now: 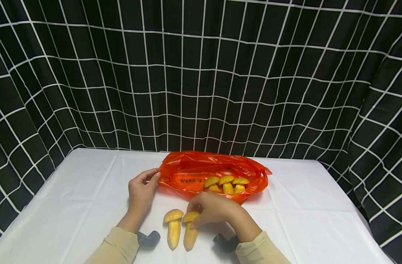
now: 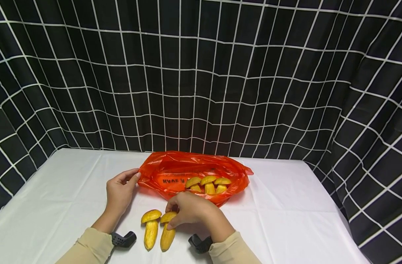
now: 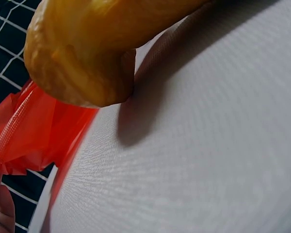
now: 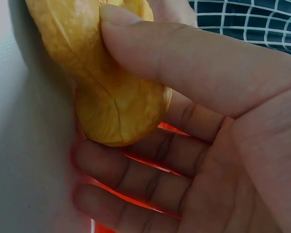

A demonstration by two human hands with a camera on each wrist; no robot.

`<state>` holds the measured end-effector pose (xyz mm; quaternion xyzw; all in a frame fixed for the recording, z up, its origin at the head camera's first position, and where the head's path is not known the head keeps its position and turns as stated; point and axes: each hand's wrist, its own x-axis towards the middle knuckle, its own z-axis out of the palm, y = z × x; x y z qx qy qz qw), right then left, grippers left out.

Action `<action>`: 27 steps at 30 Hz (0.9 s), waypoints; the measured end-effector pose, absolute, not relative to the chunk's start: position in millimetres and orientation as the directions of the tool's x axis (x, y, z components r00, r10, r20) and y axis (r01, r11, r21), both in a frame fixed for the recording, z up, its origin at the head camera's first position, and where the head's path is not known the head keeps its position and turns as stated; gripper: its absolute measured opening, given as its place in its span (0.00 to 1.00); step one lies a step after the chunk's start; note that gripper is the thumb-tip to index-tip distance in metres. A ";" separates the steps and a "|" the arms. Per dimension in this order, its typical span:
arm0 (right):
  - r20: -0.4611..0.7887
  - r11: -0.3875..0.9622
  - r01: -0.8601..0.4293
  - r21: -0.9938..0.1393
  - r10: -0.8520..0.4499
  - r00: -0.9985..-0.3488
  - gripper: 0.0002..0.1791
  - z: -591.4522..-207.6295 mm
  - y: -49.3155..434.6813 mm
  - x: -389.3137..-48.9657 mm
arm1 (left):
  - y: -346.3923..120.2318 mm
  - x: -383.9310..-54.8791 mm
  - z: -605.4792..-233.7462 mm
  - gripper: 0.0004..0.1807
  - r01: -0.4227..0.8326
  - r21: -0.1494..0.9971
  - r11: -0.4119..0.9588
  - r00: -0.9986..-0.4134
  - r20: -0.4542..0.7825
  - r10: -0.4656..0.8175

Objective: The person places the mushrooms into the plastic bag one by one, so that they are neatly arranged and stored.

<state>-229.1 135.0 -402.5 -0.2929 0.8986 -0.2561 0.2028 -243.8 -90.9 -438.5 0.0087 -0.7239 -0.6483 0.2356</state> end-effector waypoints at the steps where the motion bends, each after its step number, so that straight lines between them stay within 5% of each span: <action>1: -0.214 0.697 -0.424 -0.579 -0.631 -0.746 0.12 -402.6 135.0 -228.9 | -90.9 -243.7 -438.6 0.10 0.295 0.942 0.161 -0.888 0.332 -0.317; 27: -0.178 0.684 -0.473 -0.556 -0.654 -0.735 0.11 -403.9 136.7 -229.9 | -97.3 -262.5 -465.5 0.08 0.327 0.936 0.129 -0.884 0.351 -0.308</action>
